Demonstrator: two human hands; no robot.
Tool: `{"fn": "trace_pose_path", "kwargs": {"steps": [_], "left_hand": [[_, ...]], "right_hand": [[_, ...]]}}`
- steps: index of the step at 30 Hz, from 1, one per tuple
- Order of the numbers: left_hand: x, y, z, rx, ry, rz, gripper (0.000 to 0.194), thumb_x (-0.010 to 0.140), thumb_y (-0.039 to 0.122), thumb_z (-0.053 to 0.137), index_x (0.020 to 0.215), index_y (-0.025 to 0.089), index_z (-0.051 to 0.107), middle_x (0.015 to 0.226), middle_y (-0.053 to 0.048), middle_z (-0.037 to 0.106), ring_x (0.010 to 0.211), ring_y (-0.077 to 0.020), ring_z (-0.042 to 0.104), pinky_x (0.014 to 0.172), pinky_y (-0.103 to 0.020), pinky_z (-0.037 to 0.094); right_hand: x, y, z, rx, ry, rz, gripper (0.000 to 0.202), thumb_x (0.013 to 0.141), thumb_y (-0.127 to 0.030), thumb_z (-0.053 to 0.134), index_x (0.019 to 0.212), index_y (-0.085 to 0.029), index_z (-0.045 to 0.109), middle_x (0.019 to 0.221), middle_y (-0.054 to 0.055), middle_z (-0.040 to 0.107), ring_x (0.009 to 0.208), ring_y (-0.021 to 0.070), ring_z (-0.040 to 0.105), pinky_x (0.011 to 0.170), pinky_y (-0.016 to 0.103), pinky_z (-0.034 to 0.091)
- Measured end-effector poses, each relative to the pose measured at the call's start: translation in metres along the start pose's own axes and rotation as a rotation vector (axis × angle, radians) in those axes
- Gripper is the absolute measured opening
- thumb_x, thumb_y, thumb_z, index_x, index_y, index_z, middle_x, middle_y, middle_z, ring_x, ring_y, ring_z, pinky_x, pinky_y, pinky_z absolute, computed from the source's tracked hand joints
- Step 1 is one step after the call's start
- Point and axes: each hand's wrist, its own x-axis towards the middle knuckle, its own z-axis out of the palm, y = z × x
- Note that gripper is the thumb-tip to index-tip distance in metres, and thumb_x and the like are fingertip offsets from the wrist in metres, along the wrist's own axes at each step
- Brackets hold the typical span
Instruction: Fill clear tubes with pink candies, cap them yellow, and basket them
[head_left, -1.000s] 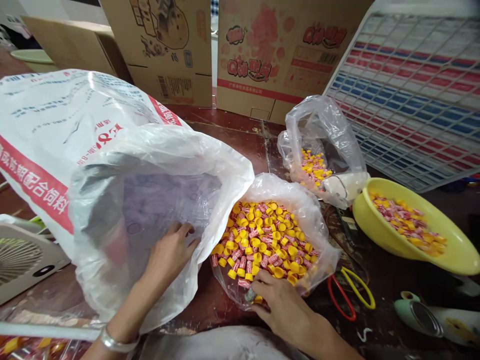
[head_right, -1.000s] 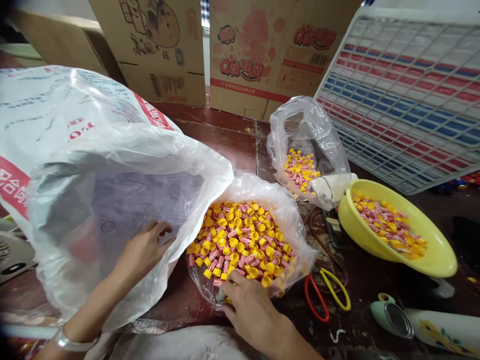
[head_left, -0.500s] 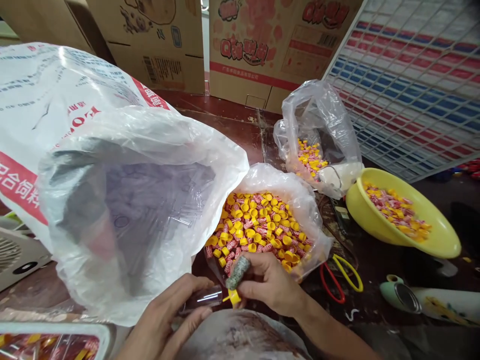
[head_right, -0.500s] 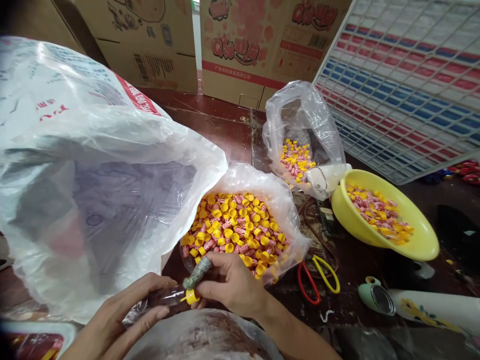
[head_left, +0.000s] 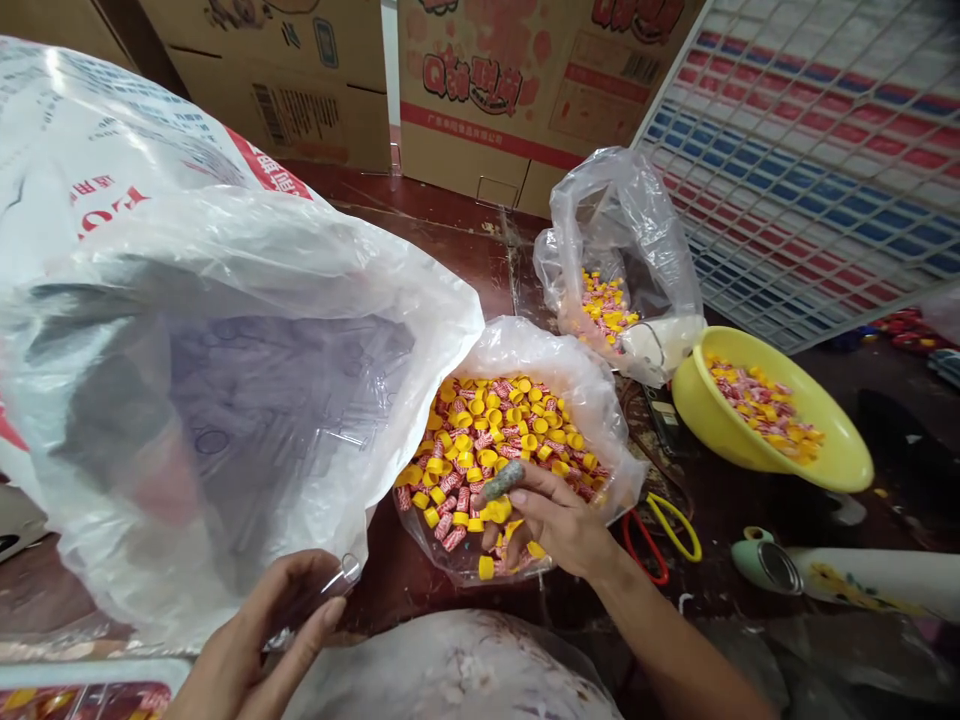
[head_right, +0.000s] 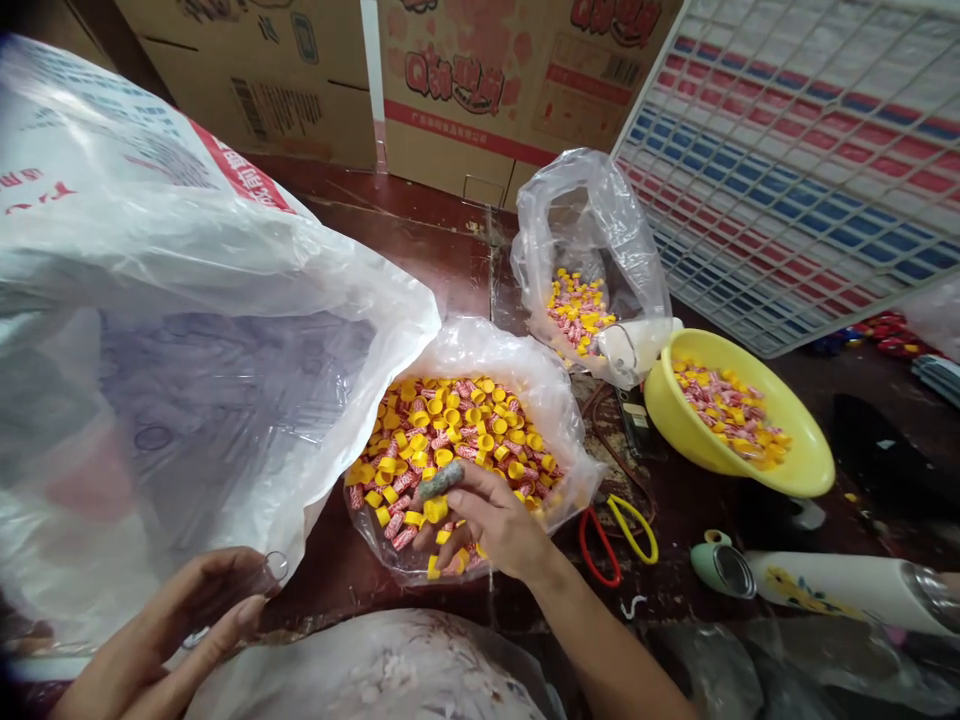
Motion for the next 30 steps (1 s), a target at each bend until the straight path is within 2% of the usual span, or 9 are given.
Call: {"fn": "trace_pose_path", "kwargs": {"steps": [2,5,7,10,14,19,24,26,30], "left_hand": [[-0.003,-0.006,0.002,0.013,0.003,0.000,0.039,0.091,0.056,0.064,0.121,0.031,0.063,0.122,-0.003,0.078,0.109,-0.0227,0.076,0.096,-0.026,0.060],[-0.005,-0.006,0.003,0.024,0.010,0.032,0.044,0.091,0.056,0.063,0.128,0.033,0.064,0.127,-0.002,0.077,0.114,-0.0240,0.075,0.097,-0.028,0.060],[-0.005,-0.005,0.003,0.035,0.025,0.054,0.043,0.090,0.056,0.064,0.126,0.032,0.067,0.125,-0.002,0.079,0.113,-0.0252,0.075,0.095,-0.028,0.061],[-0.005,-0.004,0.002,0.058,0.034,0.082,0.040,0.089,0.056,0.064,0.121,0.033,0.071,0.122,-0.002,0.080,0.111,-0.0255,0.076,0.094,-0.028,0.061],[-0.007,-0.006,0.003,0.069,0.004,0.086,0.037,0.090,0.054,0.064,0.122,0.036,0.070,0.124,0.001,0.079,0.113,-0.0229,0.075,0.097,-0.026,0.059],[-0.007,-0.014,0.005,0.071,-0.030,0.115,0.039,0.092,0.052,0.062,0.128,0.038,0.066,0.128,0.001,0.077,0.117,-0.0231,0.073,0.102,-0.029,0.057],[-0.003,-0.019,0.006,0.040,-0.019,0.118,0.038,0.092,0.048,0.064,0.130,0.040,0.065,0.130,0.003,0.076,0.121,-0.0227,0.072,0.103,-0.027,0.055],[-0.003,-0.018,0.005,0.027,-0.019,0.108,0.037,0.092,0.048,0.064,0.128,0.040,0.066,0.128,0.003,0.077,0.120,-0.0228,0.072,0.103,-0.027,0.055],[-0.004,-0.016,0.005,0.044,0.005,0.094,0.035,0.092,0.051,0.063,0.124,0.037,0.069,0.126,0.001,0.078,0.116,-0.0238,0.074,0.103,-0.029,0.056]], "right_hand": [[0.003,0.005,0.006,-0.229,-0.022,-0.037,0.038,0.097,-0.057,0.056,0.096,-0.019,0.060,0.085,0.003,0.064,0.067,0.0150,0.063,0.055,0.026,0.054],[0.007,0.011,0.022,-0.940,-0.035,-0.153,0.023,0.100,-0.035,0.060,0.085,-0.019,0.062,0.088,0.003,0.060,0.083,0.0164,0.060,0.073,0.028,0.052],[0.008,0.013,0.032,-1.384,-0.109,-0.178,0.009,0.100,-0.021,0.059,0.093,-0.020,0.064,0.098,0.004,0.060,0.085,0.0173,0.060,0.076,0.029,0.050],[0.010,0.013,0.041,-1.746,-0.253,-0.134,0.022,0.098,-0.010,0.054,0.114,-0.023,0.060,0.112,0.008,0.059,0.085,0.0209,0.063,0.070,0.032,0.050],[0.011,0.013,0.045,-1.877,-0.346,-0.183,0.024,0.094,-0.006,0.054,0.114,-0.018,0.056,0.117,0.012,0.058,0.091,0.0260,0.065,0.068,0.035,0.054],[0.013,0.023,0.050,-1.960,-0.370,-0.306,0.023,0.092,-0.005,0.056,0.114,-0.013,0.054,0.116,0.013,0.060,0.085,0.0226,0.065,0.063,0.032,0.053],[0.023,0.023,0.042,-1.906,-0.364,-0.320,0.022,0.094,-0.009,0.059,0.115,-0.014,0.057,0.112,0.011,0.062,0.083,0.0206,0.065,0.060,0.030,0.051],[0.026,0.015,0.032,-1.829,-0.315,-0.315,0.016,0.095,-0.009,0.058,0.109,-0.017,0.060,0.104,0.007,0.063,0.084,0.0187,0.064,0.062,0.027,0.049],[0.025,-0.003,0.019,-1.728,-0.073,-0.250,0.015,0.104,-0.022,0.056,0.094,-0.019,0.067,0.097,0.005,0.061,0.079,0.0148,0.061,0.066,0.025,0.046]]}}
